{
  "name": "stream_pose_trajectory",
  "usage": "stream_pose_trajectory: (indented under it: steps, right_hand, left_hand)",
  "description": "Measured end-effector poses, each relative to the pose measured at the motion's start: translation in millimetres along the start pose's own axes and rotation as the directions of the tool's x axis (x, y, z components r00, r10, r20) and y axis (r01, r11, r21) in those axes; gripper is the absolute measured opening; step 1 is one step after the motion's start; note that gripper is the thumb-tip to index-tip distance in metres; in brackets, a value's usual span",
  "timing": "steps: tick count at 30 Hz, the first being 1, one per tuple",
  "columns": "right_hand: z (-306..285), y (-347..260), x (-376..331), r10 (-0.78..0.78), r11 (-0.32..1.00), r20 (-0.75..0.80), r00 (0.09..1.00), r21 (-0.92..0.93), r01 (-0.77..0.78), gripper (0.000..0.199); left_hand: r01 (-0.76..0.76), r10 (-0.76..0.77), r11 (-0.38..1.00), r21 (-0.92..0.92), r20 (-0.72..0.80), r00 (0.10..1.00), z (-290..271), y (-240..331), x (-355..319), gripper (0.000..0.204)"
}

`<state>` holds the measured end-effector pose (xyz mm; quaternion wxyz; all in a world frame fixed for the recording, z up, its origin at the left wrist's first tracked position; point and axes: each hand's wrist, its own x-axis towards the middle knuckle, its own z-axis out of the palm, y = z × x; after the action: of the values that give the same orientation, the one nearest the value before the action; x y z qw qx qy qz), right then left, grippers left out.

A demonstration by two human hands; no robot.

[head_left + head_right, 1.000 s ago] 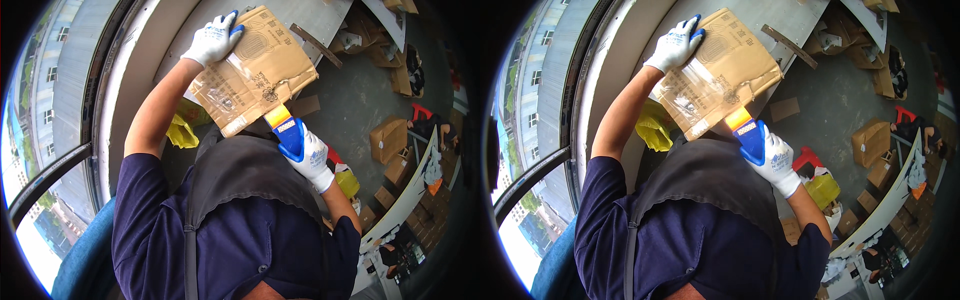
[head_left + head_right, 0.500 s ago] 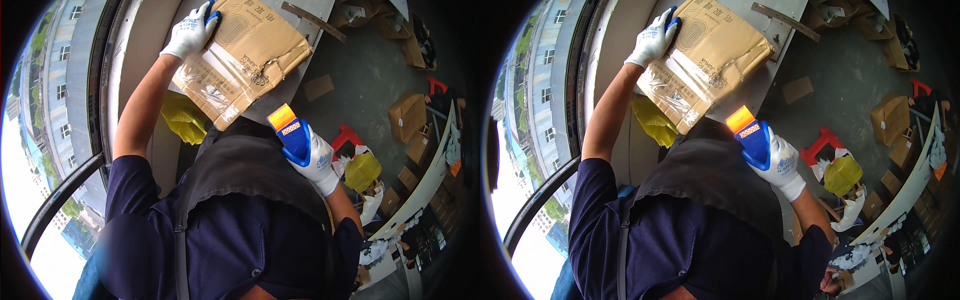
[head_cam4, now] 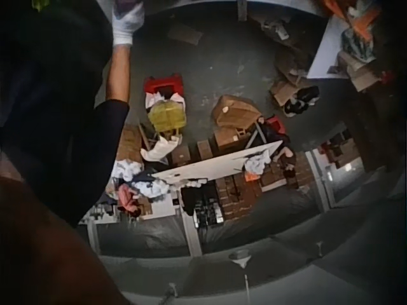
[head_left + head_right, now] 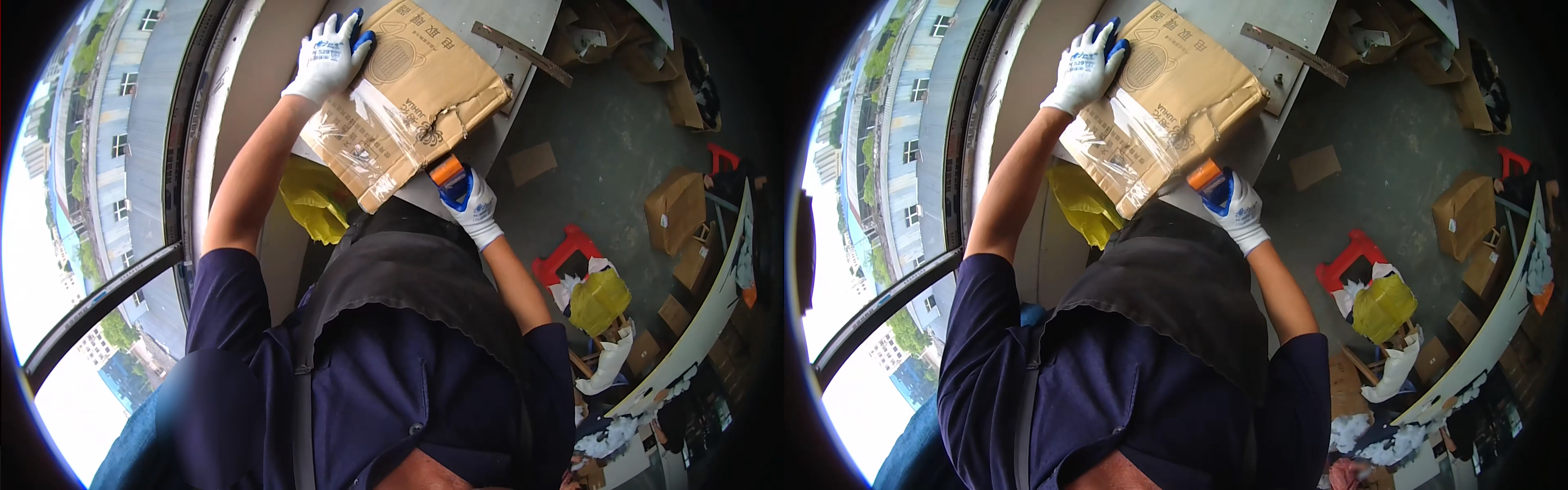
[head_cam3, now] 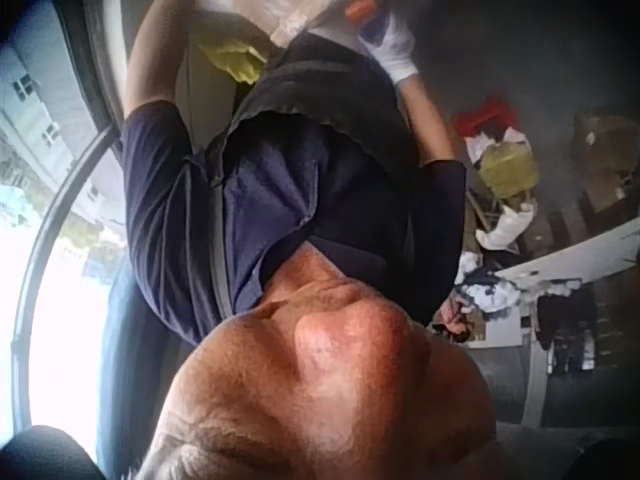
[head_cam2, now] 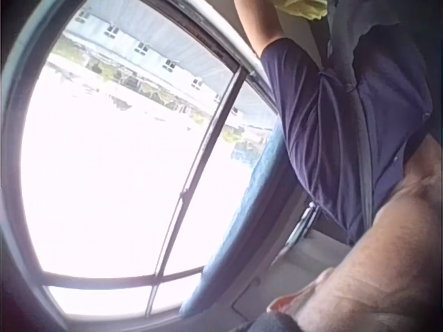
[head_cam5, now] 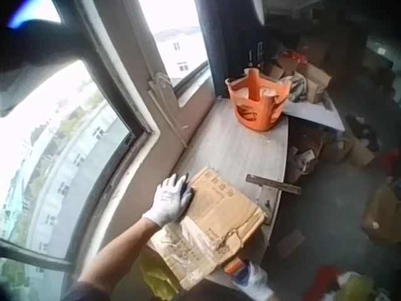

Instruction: The person tapes a cardboard box using a handheld tape dispenser. They apply tape to the seams of the box, rotate it to seal different sides, and then place a yellow plastic bag inside the box before sealing it completely.

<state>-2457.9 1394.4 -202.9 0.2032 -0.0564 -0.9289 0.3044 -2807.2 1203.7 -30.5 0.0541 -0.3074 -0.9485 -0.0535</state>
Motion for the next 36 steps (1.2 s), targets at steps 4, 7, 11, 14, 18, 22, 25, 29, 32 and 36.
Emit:
stream_pose_trajectory:
  steps: [4,7,11,14,18,22,25,29,32,36]
  right_hand:
    - [-2,1,-5,0.035,0.999,0.052,0.998,0.031,-0.036,0.085]
    - [-2,4,-5,0.070,0.997,0.074,0.995,0.020,-0.072,0.086]
    - [-1,4,0,0.073,0.996,0.060,0.996,0.036,-0.076,0.085]
    - [-6,4,5,0.064,0.996,0.072,0.995,0.051,-0.068,0.084]
    - [-13,0,11,0.051,0.997,0.119,0.992,0.058,-0.058,0.082]
    - [-8,1,8,0.091,0.993,0.128,0.988,0.069,-0.100,0.082]
    - [-6,4,4,0.090,0.987,0.139,0.986,0.116,-0.107,0.084]
    - [-4,14,-1,0.100,0.987,0.194,0.976,0.106,-0.123,0.088]
    - [-13,17,5,0.085,0.988,0.222,0.971,0.106,-0.111,0.089]
    - [-41,-3,28,0.110,0.988,0.277,0.954,0.077,-0.136,0.085]
  left_hand:
    - [-0.251,0.243,0.967,-0.043,-0.139,0.960,-30,68,-21,0.069]
    - [-0.376,0.378,0.900,-0.223,-0.034,0.925,-16,121,-47,0.073]
    - [-0.372,0.383,0.898,-0.235,0.002,0.924,-6,123,-46,0.074]
    - [-0.390,0.408,0.871,-0.300,-0.001,0.913,-14,115,-46,0.069]
    - [-0.155,0.123,0.833,-0.531,-0.096,0.988,-55,100,-88,0.068]
    - [0.153,-0.353,0.804,-0.575,-0.253,0.901,-47,58,-209,0.061]
    - [0.434,-0.645,0.449,-0.781,0.053,0.762,-19,41,-302,0.059]
    - [0.473,-0.248,0.491,-0.732,0.403,0.881,1,72,-326,0.108]
    - [0.203,-0.068,0.657,-0.726,0.211,0.975,23,100,-284,0.083]
    - [0.171,-0.164,0.723,-0.669,0.074,0.984,62,113,-258,0.027]
